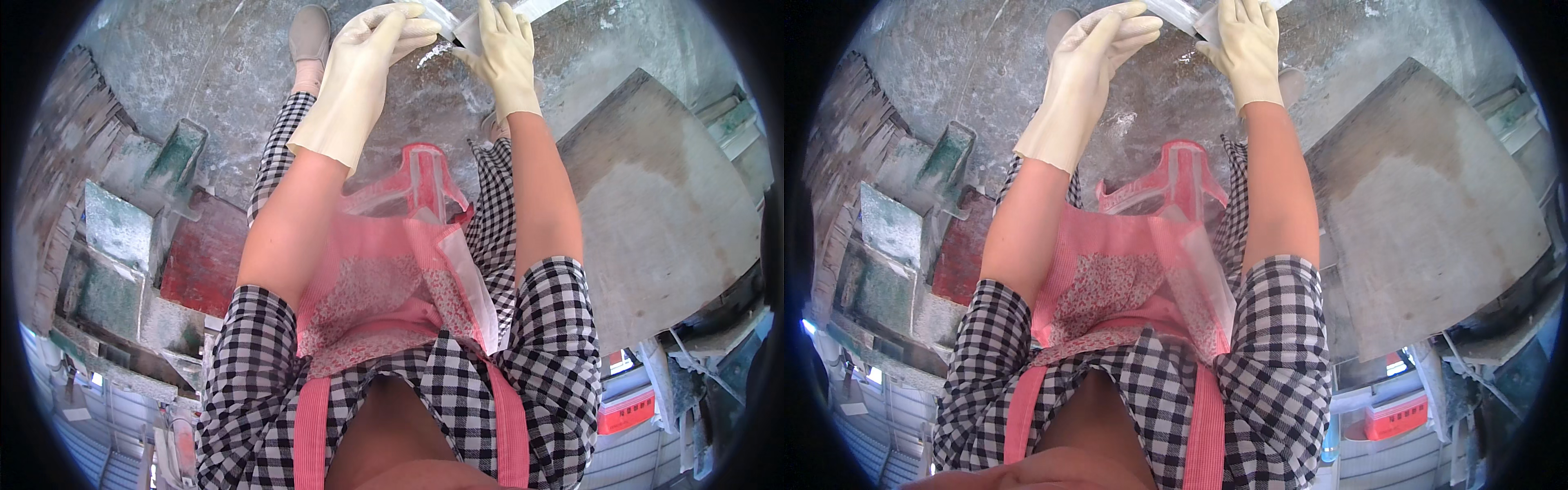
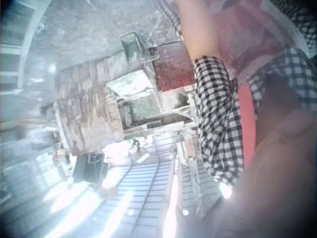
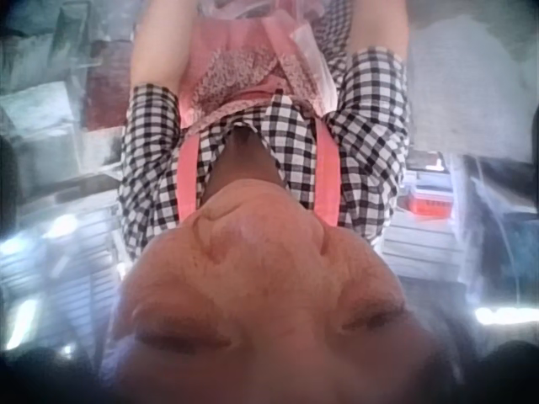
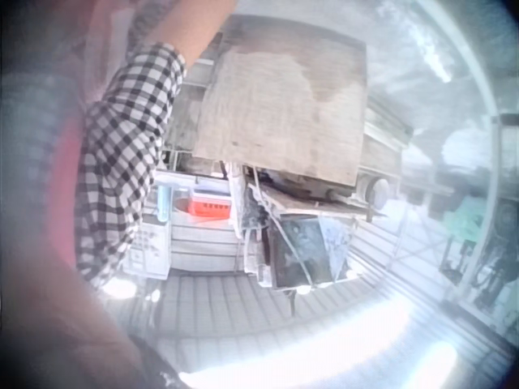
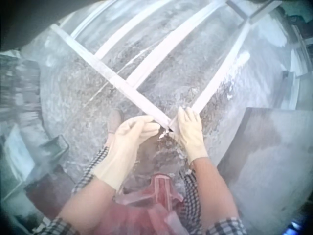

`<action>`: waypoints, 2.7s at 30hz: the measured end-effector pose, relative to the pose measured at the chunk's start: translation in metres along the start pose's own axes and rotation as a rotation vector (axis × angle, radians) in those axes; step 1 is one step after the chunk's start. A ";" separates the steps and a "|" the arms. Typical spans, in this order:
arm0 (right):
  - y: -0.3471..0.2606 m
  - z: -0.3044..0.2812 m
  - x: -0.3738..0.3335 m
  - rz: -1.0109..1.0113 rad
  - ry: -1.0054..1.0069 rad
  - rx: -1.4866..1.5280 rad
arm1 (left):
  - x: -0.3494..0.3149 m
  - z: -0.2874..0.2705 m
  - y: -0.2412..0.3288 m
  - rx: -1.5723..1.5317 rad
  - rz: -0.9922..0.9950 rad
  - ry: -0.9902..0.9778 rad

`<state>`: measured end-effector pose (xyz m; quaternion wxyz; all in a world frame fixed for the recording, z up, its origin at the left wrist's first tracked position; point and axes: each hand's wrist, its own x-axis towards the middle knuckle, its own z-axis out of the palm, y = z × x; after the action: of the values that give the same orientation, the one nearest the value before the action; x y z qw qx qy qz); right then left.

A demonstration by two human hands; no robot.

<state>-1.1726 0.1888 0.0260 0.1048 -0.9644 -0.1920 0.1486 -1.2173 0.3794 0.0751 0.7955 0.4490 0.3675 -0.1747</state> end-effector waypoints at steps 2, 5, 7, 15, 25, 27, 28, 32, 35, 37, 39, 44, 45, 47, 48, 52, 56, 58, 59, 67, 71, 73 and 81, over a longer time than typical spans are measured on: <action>0.002 0.004 -0.004 -0.032 0.052 -0.005 | -0.002 0.001 0.000 -0.002 -0.003 -0.005; 0.008 0.007 -0.011 -0.102 0.123 0.027 | -0.006 0.001 0.000 0.000 0.013 -0.031; 0.013 0.008 -0.014 -0.180 0.138 0.083 | -0.008 0.001 0.001 -0.013 0.025 -0.064; 0.012 0.011 -0.026 -0.109 0.182 -0.055 | -0.007 0.003 -0.004 -0.029 -0.036 -0.079; 0.004 0.014 -0.028 0.045 0.379 0.204 | -0.006 0.012 -0.002 -0.010 -0.062 -0.057; 0.015 0.024 -0.036 0.187 0.316 0.131 | -0.005 0.014 -0.001 0.017 -0.056 -0.053; 0.022 0.030 -0.041 0.254 0.282 0.092 | -0.005 0.015 0.000 0.026 -0.052 -0.051; 0.052 0.049 -0.057 0.918 0.171 0.991 | -0.003 0.017 -0.001 0.143 -0.021 -0.107; 0.060 0.055 -0.068 1.009 -0.019 1.560 | 0.002 0.020 -0.003 0.158 -0.032 -0.122; 0.058 0.060 -0.067 0.942 -0.050 1.561 | 0.006 0.020 -0.005 0.134 -0.055 -0.113; 0.056 0.064 -0.064 0.896 -0.056 1.551 | 0.009 0.020 -0.007 0.111 -0.022 -0.153; 0.053 0.072 -0.057 0.911 -0.002 1.466 | 0.009 0.019 -0.012 0.118 -0.026 -0.149; 0.054 0.072 -0.057 0.868 0.014 1.495 | 0.009 0.020 -0.013 0.133 -0.029 -0.148; 0.056 0.070 -0.058 0.883 -0.008 1.534 | 0.009 0.021 -0.014 0.146 -0.031 -0.152; 0.058 0.068 -0.059 0.855 -0.003 1.532 | 0.009 0.022 -0.015 0.143 -0.030 -0.154; 0.055 0.066 -0.063 0.861 -0.005 1.584 | 0.001 0.026 -0.018 0.027 -0.028 -0.119; 0.051 0.070 -0.066 0.878 0.062 1.597 | -0.001 0.030 -0.016 0.190 -0.056 -0.105; 0.053 0.071 -0.067 0.826 0.030 1.554 | -0.002 0.032 -0.016 0.215 -0.060 -0.097; 0.054 0.071 -0.068 0.816 0.023 1.526 | -0.003 0.032 -0.015 0.215 -0.066 -0.112; 0.055 0.068 -0.075 0.879 0.048 1.594 | -0.003 0.031 -0.019 0.174 -0.074 -0.155; 0.053 0.074 -0.079 0.870 0.157 1.742 | -0.001 0.029 -0.019 0.151 -0.041 -0.193; 0.053 0.080 -0.081 0.871 0.183 1.806 | -0.002 0.027 -0.019 0.159 -0.048 -0.179; 0.063 0.083 -0.090 0.887 0.149 1.851 | -0.006 0.027 -0.016 0.174 -0.024 -0.172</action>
<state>-1.2582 0.1080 -0.0458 0.7542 -0.4968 0.3783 0.2033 -1.2197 0.3480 0.0783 0.7798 0.4955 0.2867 -0.2534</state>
